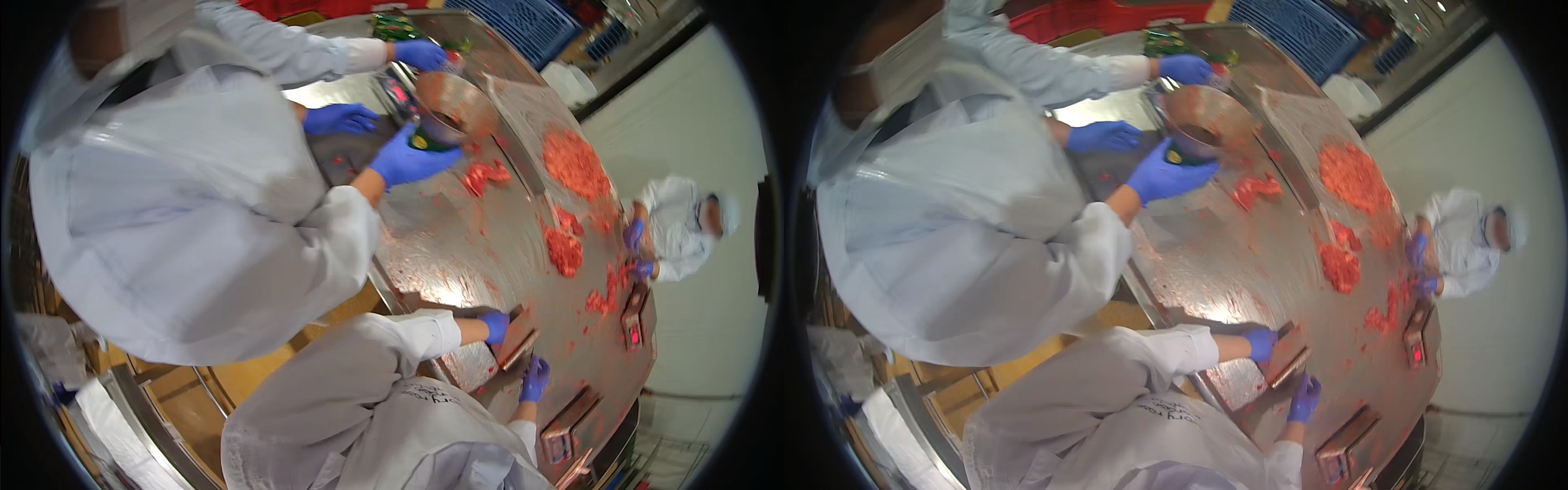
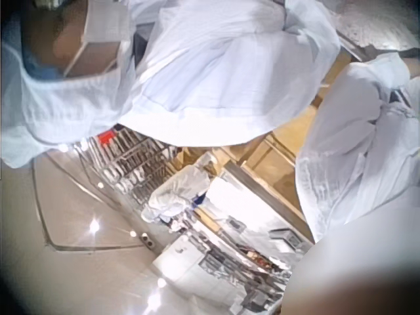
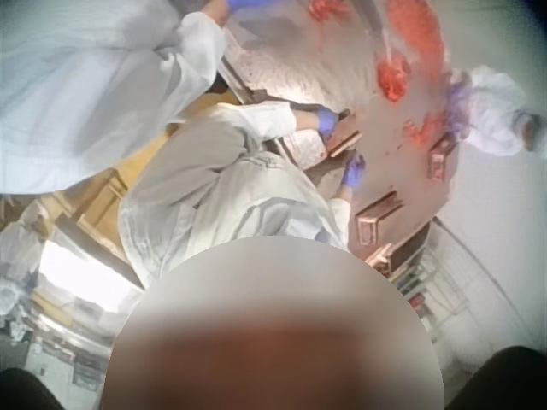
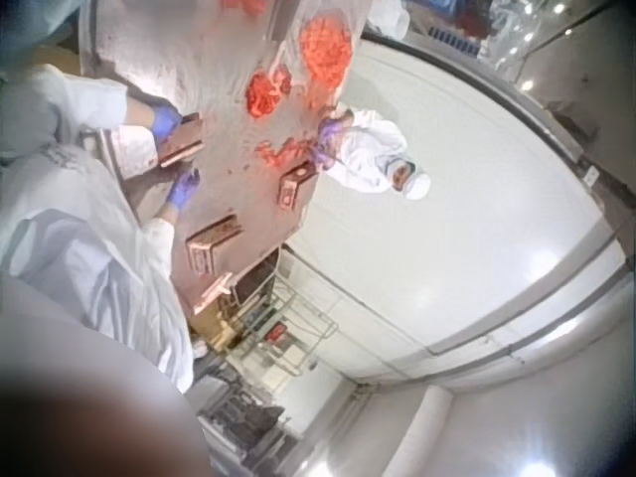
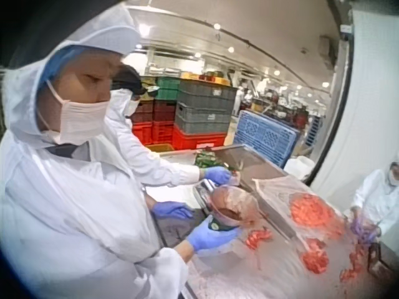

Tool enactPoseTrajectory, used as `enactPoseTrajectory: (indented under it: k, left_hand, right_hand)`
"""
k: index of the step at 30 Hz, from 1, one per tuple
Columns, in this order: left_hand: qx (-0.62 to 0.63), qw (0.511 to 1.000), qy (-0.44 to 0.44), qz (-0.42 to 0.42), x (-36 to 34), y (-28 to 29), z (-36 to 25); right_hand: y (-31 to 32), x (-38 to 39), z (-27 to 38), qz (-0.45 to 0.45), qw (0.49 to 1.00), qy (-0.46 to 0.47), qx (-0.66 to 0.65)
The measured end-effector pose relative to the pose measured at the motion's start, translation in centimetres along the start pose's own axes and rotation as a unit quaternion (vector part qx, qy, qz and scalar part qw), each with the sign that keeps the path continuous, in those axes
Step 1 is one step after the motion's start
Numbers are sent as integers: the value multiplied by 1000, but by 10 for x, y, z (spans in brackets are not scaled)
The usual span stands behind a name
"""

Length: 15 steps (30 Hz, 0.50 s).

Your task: The person cuts and separates raw red meat on a stainless steel table using a knife. They repeatedly pick up pieces, trim them, and place the cut portions into a metal tray.

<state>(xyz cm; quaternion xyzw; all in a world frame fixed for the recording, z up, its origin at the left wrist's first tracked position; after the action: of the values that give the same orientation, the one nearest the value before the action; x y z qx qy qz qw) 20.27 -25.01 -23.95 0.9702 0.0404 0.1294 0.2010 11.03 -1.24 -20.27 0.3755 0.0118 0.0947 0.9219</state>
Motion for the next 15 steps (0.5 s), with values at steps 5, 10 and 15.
enactPoseTrajectory:
  k: [5, 10, 15]
  left_hand:
    - [168, 984, 48, 30, 20, 72, -53]
    - [142, 988, -47, -49, -47, 77, -41]
    - [-24, 970, -70, -232, -165, 158, -70]
  right_hand:
    - [-26, 0, 53, 156, 980, -70, -104]
    - [-23, -66, 99, 187, 968, -20, -163]
    - [-4, -255, 148, -120, 919, 199, 319]
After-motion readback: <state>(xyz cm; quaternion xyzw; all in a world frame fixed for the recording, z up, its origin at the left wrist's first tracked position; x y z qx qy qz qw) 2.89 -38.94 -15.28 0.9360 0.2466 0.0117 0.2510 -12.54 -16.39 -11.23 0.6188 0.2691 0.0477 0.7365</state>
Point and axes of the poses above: each hand's wrist, its own x-axis away from the middle knuckle, its own y-axis out of the back of the hand, z = x × y, the point moved 3 cm from there along -x, towards the middle knuckle, and after that the axes turned 8 degrees about x, right-handed, at the moved point
